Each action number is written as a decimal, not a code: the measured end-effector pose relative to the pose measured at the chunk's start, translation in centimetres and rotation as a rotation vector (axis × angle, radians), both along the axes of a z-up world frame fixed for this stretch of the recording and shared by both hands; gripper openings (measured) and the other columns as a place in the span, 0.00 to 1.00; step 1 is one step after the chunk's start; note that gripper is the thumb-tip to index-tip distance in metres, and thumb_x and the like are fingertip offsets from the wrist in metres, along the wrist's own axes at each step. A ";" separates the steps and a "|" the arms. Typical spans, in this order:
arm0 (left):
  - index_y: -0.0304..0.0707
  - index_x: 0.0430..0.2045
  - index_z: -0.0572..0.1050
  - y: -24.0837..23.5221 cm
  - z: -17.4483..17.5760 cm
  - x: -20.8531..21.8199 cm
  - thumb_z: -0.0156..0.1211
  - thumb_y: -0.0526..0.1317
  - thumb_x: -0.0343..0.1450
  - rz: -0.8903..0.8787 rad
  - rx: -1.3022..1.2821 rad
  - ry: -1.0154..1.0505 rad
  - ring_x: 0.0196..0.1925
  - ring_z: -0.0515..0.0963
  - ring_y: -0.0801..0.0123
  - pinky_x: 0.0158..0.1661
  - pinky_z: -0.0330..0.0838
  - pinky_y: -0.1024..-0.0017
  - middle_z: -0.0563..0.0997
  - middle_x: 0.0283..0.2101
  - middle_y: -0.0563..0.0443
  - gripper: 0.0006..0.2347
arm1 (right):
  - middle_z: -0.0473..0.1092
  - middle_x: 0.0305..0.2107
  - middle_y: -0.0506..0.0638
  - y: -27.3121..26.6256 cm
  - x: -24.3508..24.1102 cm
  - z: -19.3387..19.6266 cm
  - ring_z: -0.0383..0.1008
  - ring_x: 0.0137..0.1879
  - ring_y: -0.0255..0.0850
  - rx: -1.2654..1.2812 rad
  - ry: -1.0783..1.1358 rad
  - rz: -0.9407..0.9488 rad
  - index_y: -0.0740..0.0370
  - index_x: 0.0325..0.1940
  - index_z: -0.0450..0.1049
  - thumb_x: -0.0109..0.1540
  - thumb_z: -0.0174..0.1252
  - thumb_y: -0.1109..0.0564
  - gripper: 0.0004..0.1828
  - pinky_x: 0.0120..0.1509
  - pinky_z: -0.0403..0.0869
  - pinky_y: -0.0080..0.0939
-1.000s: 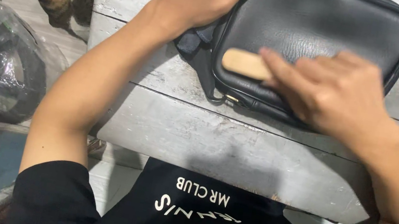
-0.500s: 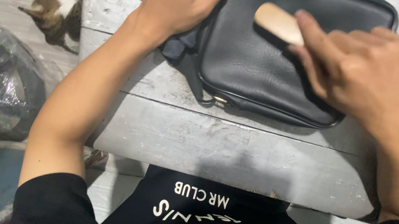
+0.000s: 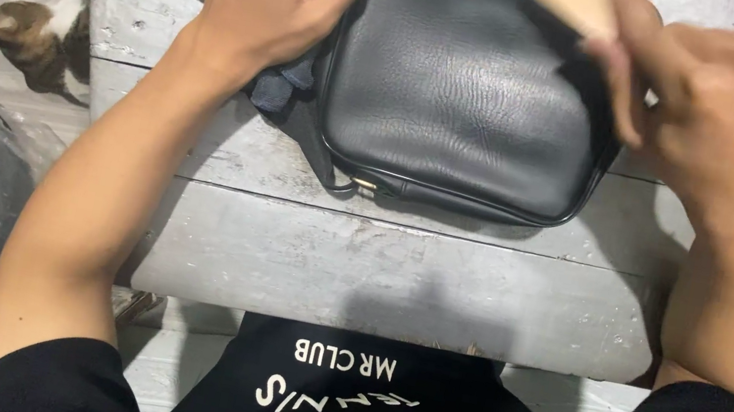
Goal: Brushing and wiping a black leather bag to clean or polish its surface
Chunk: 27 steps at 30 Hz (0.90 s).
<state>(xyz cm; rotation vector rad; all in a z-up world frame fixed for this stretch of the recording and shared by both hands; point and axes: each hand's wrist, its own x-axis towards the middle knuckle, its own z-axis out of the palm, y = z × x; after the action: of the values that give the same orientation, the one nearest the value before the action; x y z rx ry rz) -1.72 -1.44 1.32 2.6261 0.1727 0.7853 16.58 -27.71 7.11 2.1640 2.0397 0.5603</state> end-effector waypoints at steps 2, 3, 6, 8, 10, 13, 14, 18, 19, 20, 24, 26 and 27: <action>0.28 0.30 0.71 0.0 0.0 0.0 0.55 0.43 0.73 -0.006 -0.003 0.014 0.30 0.74 0.50 0.28 0.65 0.62 0.75 0.29 0.41 0.13 | 0.64 0.21 0.34 0.2 -0.6 -1.0 0.66 0.24 0.30 0.072 -0.137 -0.056 0.47 0.59 0.76 0.77 0.52 0.45 0.12 0.32 0.62 0.29; 0.30 0.29 0.72 0.0 -0.2 0.0 0.59 0.45 0.71 0.015 0.014 0.011 0.29 0.75 0.52 0.27 0.65 0.63 0.76 0.28 0.43 0.13 | 0.64 0.20 0.37 0.7 -1.7 -1.4 0.65 0.23 0.34 0.057 -0.023 0.046 0.50 0.58 0.72 0.72 0.53 0.43 0.15 0.29 0.64 0.34; 0.32 0.29 0.73 -0.2 0.1 0.1 0.62 0.46 0.69 0.031 0.028 -0.003 0.30 0.76 0.54 0.28 0.67 0.64 0.77 0.28 0.46 0.13 | 0.62 0.15 0.39 2.1 -4.9 -1.0 0.60 0.17 0.35 0.018 0.215 0.277 0.56 0.56 0.67 0.65 0.53 0.43 0.21 0.23 0.63 0.36; 0.33 0.31 0.73 -0.2 0.1 0.1 0.62 0.45 0.69 0.026 0.031 -0.008 0.31 0.76 0.54 0.29 0.67 0.64 0.78 0.30 0.46 0.12 | 0.60 0.11 0.38 2.3 -5.0 -1.3 0.57 0.13 0.32 0.002 0.342 0.406 0.59 0.55 0.66 0.63 0.52 0.45 0.21 0.20 0.60 0.34; 0.34 0.25 0.72 -0.1 -0.3 0.2 0.58 0.44 0.69 0.059 0.018 -0.006 0.28 0.73 0.52 0.26 0.64 0.62 0.75 0.25 0.45 0.11 | 0.62 0.16 0.33 1.9 -2.7 -2.5 0.62 0.19 0.32 0.067 -0.009 0.105 0.40 0.52 0.74 0.67 0.49 0.38 0.15 0.28 0.64 0.30; 0.36 0.28 0.72 -0.3 0.0 0.4 0.57 0.43 0.68 0.066 -0.057 -0.006 0.32 0.74 0.54 0.29 0.67 0.64 0.77 0.29 0.47 0.09 | 0.60 0.17 0.36 2.9 -1.3 -2.3 0.60 0.20 0.33 0.140 -0.004 0.013 0.46 0.60 0.74 0.72 0.55 0.44 0.14 0.27 0.59 0.32; 0.36 0.28 0.72 -0.2 0.2 0.3 0.57 0.43 0.68 0.074 -0.051 -0.004 0.32 0.74 0.54 0.29 0.67 0.64 0.77 0.29 0.47 0.09 | 0.60 0.17 0.36 3.3 -2.5 -2.4 0.60 0.20 0.33 0.146 -0.001 0.021 0.46 0.60 0.74 0.72 0.55 0.44 0.14 0.27 0.59 0.32; 0.37 0.27 0.71 -0.5 0.4 0.5 0.56 0.43 0.67 0.064 -0.084 0.009 0.27 0.73 0.56 0.25 0.65 0.64 0.75 0.26 0.49 0.08 | 0.61 0.13 0.37 4.5 -6.1 -2.0 0.58 0.15 0.33 0.026 0.253 0.270 0.55 0.58 0.66 0.64 0.49 0.44 0.21 0.18 0.60 0.35; 0.37 0.27 0.71 -0.6 0.5 0.5 0.55 0.43 0.68 0.060 -0.079 0.010 0.28 0.73 0.55 0.25 0.65 0.63 0.75 0.26 0.49 0.08 | 0.58 0.09 0.37 4.9 -6.6 -1.6 0.53 0.11 0.30 -0.037 0.361 0.376 0.57 0.56 0.67 0.63 0.46 0.43 0.22 0.14 0.56 0.32; 0.37 0.27 0.71 -0.5 0.4 0.5 0.55 0.43 0.68 0.057 -0.079 0.009 0.28 0.73 0.55 0.25 0.65 0.63 0.75 0.26 0.49 0.08 | 0.58 0.09 0.37 4.9 -5.6 -1.9 0.53 0.11 0.30 -0.037 0.360 0.373 0.57 0.56 0.67 0.63 0.46 0.43 0.22 0.14 0.56 0.32; 0.39 0.33 0.71 -0.4 0.5 0.4 0.58 0.42 0.67 0.041 -0.108 0.026 0.36 0.73 0.57 0.31 0.68 0.65 0.75 0.35 0.50 0.08 | 0.64 0.19 0.34 3.9 -2.2 -1.8 0.65 0.21 0.33 0.078 -0.001 0.077 0.45 0.57 0.71 0.69 0.51 0.40 0.16 0.26 0.61 0.32; 0.41 0.33 0.70 -0.4 0.4 0.4 0.58 0.42 0.66 0.043 -0.131 0.040 0.36 0.73 0.58 0.31 0.68 0.64 0.75 0.35 0.51 0.08 | 0.60 0.18 0.31 2.6 -2.7 -1.3 0.63 0.22 0.28 0.071 -0.179 0.007 0.39 0.58 0.72 0.72 0.51 0.37 0.14 0.29 0.59 0.28; 0.39 0.33 0.71 -0.4 0.3 0.4 0.58 0.42 0.67 0.040 -0.112 0.030 0.35 0.73 0.56 0.30 0.68 0.64 0.76 0.34 0.49 0.08 | 0.62 0.17 0.32 1.9 -3.9 -1.0 0.62 0.19 0.31 0.022 -0.138 -0.040 0.44 0.58 0.71 0.70 0.50 0.39 0.17 0.25 0.58 0.30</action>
<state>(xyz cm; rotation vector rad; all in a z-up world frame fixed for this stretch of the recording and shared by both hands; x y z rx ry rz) -1.33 -1.80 1.60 2.5366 0.2698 0.7281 12.67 -25.79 6.15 2.1090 1.9241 0.7092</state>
